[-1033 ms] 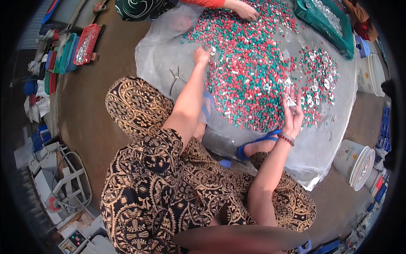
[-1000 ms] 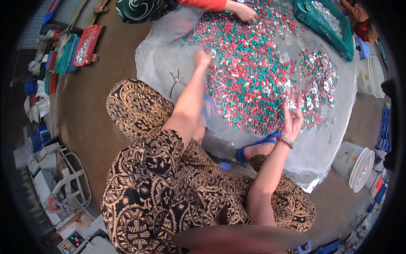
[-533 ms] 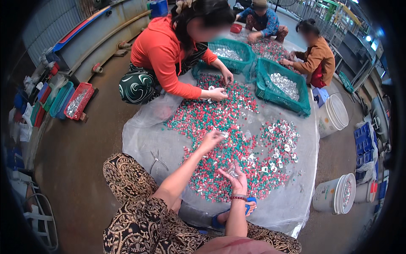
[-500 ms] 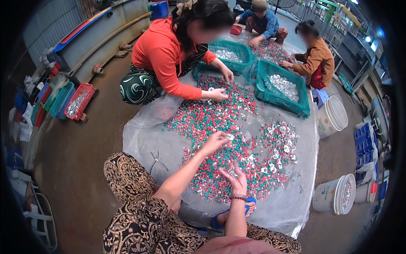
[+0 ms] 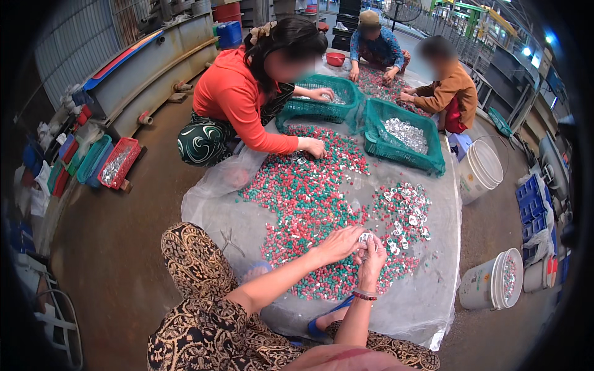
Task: The person sits at a table and sorts small red and green bottle caps from a large pile on a plastic sheet. They pick up caps by hand and place them into separate piles or containers. Other workers are visible in the background performing similar sorting tasks.
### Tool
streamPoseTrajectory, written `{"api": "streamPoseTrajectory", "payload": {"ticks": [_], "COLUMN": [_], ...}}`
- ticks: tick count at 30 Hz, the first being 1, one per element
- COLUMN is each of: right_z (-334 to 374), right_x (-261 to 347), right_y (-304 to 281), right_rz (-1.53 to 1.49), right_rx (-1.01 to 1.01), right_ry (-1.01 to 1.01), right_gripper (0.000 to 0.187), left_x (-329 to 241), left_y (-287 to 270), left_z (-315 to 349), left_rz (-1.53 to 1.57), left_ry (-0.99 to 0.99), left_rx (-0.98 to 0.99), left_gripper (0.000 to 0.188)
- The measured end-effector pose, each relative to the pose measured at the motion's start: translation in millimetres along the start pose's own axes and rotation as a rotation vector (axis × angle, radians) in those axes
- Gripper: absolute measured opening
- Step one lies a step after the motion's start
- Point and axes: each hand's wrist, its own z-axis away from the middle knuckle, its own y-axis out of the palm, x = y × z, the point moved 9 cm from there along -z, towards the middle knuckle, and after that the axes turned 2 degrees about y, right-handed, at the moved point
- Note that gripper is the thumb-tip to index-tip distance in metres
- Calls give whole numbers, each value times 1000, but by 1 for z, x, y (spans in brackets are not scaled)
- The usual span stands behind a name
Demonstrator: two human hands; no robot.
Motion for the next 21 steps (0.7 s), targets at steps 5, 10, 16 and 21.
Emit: {"api": "streamPoseTrajectory", "payload": {"ticks": [5, 10, 16, 21], "right_z": [4, 10, 22, 25], "right_x": [10, 24, 36, 36], "right_y": [12, 26, 39, 47], "right_rz": [156, 301, 446, 564], "right_rx": [-33, -44, -99, -116], "right_ry": [-104, -140, -274, -439], "right_gripper": [30, 22, 19, 23], "left_x": [5, -5, -2, 22], "left_y": [-10, -36, -29, -24], "left_z": [-1, -9, 4, 11], "left_rz": [315, 95, 161, 155], "left_ry": [-135, -20, -182, -383], "left_rx": [10, -103, -170, -190], "left_gripper": [31, 24, 21, 22]}}
